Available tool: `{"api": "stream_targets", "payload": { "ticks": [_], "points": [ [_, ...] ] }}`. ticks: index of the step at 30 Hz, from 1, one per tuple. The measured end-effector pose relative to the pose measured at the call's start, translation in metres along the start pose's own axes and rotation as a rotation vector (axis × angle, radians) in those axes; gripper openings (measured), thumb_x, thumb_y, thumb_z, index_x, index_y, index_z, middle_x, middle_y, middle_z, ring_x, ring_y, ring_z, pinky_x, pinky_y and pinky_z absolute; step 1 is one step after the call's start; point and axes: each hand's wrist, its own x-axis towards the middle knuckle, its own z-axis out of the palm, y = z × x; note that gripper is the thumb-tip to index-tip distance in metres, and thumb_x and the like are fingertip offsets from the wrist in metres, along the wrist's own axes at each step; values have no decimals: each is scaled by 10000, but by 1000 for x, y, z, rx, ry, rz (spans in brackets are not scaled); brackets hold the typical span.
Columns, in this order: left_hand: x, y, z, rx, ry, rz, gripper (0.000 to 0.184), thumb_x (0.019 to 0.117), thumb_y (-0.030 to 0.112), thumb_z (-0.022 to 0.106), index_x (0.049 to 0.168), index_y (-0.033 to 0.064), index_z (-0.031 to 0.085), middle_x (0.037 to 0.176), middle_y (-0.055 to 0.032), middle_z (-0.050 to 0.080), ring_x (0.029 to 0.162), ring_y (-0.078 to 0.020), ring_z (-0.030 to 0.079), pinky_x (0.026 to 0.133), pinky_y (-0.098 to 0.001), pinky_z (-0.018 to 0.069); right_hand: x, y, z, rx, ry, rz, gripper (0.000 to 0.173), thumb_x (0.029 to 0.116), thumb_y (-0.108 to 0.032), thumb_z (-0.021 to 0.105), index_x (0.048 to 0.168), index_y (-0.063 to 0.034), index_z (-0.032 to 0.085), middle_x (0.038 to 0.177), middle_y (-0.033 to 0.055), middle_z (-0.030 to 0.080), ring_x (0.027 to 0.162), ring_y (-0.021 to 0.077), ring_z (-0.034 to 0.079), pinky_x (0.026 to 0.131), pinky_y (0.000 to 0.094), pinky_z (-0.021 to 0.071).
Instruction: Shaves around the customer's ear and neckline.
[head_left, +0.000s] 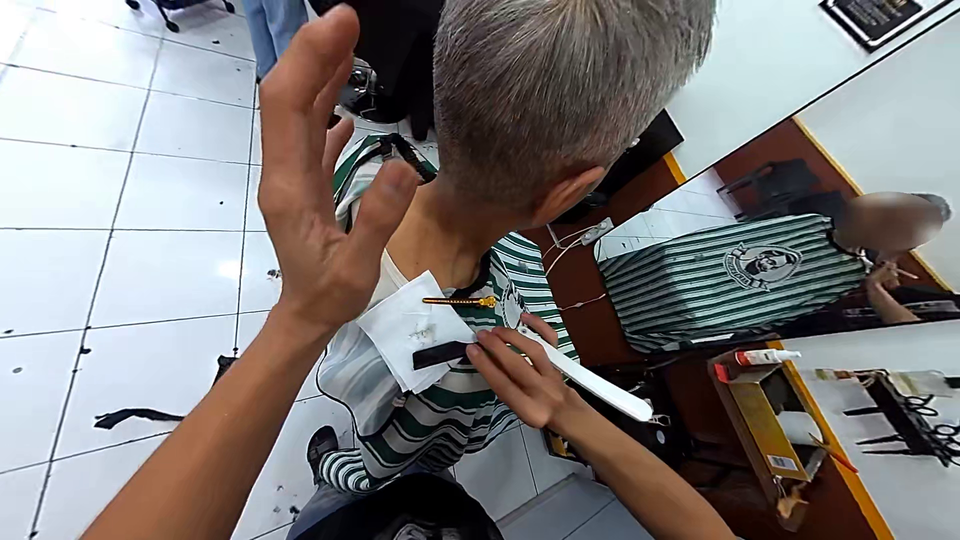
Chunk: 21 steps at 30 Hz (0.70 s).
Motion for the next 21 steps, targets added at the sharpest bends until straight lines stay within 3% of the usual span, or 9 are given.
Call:
{"api": "stream_targets", "payload": {
  "ticks": [7, 11, 16, 21],
  "points": [
    [0, -1, 8, -21, -24, 44, 702, 1028, 401, 543, 1521, -45, 315, 1573, -126, 401, 1472, -225, 389, 1182, -409, 399, -22, -3, -3, 11, -11, 1, 218, 1055, -92, 525, 1241, -84, 639, 1256, 77, 648, 1223, 198, 583, 1206, 510, 289],
    [3, -1, 12, -7, -12, 65, 668, 989, 320, 619, 1509, -14, 366, 1555, -111, 426, 1456, -223, 403, 1173, -427, 403, -16, -7, -31, 168, -124, -73, 212, 1058, -97, 524, 1221, -87, 659, 1235, 94, 682, 1201, 213, 619, 1164, 458, 374],
    [22, -1, 19, 32, 9, 129, 636, 959, 286, 698, 1469, -1, 449, 1502, -145, 483, 1423, -235, 450, 1147, -458, 433, 53, 21, -101, 185, -188, -87, 235, 1020, -84, 604, 1250, -92, 651, 1184, 107, 711, 1130, 212, 659, 1028, 393, 493],
    [40, 3, 27, -1, 31, -12, 656, 901, 397, 759, 1344, -31, 533, 1359, -129, 565, 1335, -181, 527, 1129, -393, 462, 147, 70, -150, 46, -272, -241, 229, 996, -43, 611, 1205, -53, 704, 1135, 138, 727, 1048, 237, 668, 864, 383, 524]
  ]
}}
